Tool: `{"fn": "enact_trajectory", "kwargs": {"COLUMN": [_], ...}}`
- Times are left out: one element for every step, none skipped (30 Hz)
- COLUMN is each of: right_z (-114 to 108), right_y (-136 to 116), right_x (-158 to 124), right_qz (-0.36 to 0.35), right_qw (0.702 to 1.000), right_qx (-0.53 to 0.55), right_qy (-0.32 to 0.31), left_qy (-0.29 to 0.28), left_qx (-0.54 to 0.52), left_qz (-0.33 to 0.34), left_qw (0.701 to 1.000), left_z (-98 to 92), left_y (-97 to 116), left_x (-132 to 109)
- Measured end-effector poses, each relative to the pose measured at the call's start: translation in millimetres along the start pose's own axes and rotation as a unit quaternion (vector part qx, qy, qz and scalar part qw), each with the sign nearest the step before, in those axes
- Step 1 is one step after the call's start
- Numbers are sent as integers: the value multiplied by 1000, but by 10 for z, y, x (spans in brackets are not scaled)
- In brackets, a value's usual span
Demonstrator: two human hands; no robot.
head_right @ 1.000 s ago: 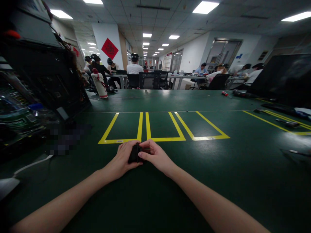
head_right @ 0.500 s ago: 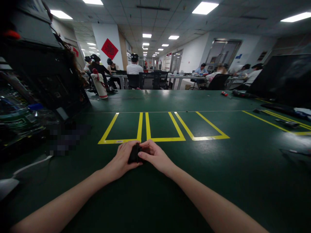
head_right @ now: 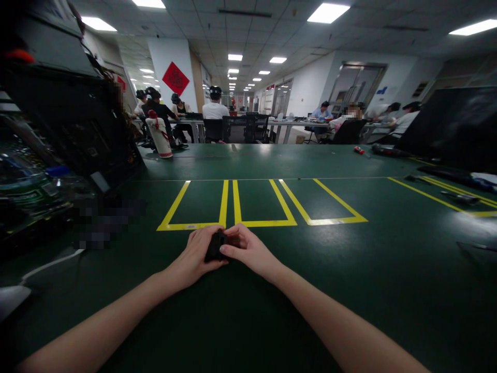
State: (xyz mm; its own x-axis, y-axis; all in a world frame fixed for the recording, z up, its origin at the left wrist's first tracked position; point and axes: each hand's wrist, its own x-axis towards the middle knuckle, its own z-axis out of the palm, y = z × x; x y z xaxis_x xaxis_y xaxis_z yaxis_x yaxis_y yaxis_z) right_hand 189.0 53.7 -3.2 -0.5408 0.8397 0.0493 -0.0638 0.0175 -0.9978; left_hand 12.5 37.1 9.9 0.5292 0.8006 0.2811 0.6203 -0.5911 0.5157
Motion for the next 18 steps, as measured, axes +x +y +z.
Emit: {"fn": "enact_trajectory", "kwargs": {"right_z": [4,6,8,8,6,3,-1,-6,-11,-15,-19,-20,-20,-18,-15,-11,-7,-2], "right_y": [1,2,3,5,6,8,11,14,18,22,27,31,36,40,42,43,43,42], "right_x": [1,1,2,3,4,5,6,7,7,6,5,4,2,1,-1,-1,-1,0], "right_qz": [3,6,8,10,11,12,13,14,12,9,6,3,0,-2,-3,-5,-5,-5], "right_qw": [1000,1000,1000,1000,999,999,999,1000,1000,1000,1000,1000,1000,1000,1000,1000,1000,1000], "right_qx": [-4,-8,-11,-14,-17,-18,-18,-15,-8,0,8,15,19,19,18,15,12,6], "right_qy": [9,17,22,25,27,27,24,19,14,6,-3,-10,-14,-17,-16,-11,-5,0], "left_qy": [-1,0,0,2,4,6,6,6,5,5,4,3,2,2,0,-1,-2,-2], "left_qx": [-1,-1,-2,-2,-3,-3,-3,-4,-4,-4,-4,-4,-4,-5,-6,-7,-9,-10], "left_qz": [0,-1,-2,-3,-3,-3,-3,-3,-4,-4,-4,-3,-2,-2,-1,-1,-2,-4], "left_qw": [1000,1000,1000,1000,1000,1000,1000,1000,1000,1000,1000,1000,1000,1000,1000,1000,1000,1000], "left_z": [0,1,3,5,8,11,13,15,17,17,16,14,11,8,4,1,-2,-4], "left_y": [2,3,2,0,-4,-8,-13,-18,-21,-23,-24,-22,-19,-14,-9,-4,0,4], "left_x": [2,4,5,7,8,8,7,6,5,3,2,1,0,0,1,2,3,4]}}
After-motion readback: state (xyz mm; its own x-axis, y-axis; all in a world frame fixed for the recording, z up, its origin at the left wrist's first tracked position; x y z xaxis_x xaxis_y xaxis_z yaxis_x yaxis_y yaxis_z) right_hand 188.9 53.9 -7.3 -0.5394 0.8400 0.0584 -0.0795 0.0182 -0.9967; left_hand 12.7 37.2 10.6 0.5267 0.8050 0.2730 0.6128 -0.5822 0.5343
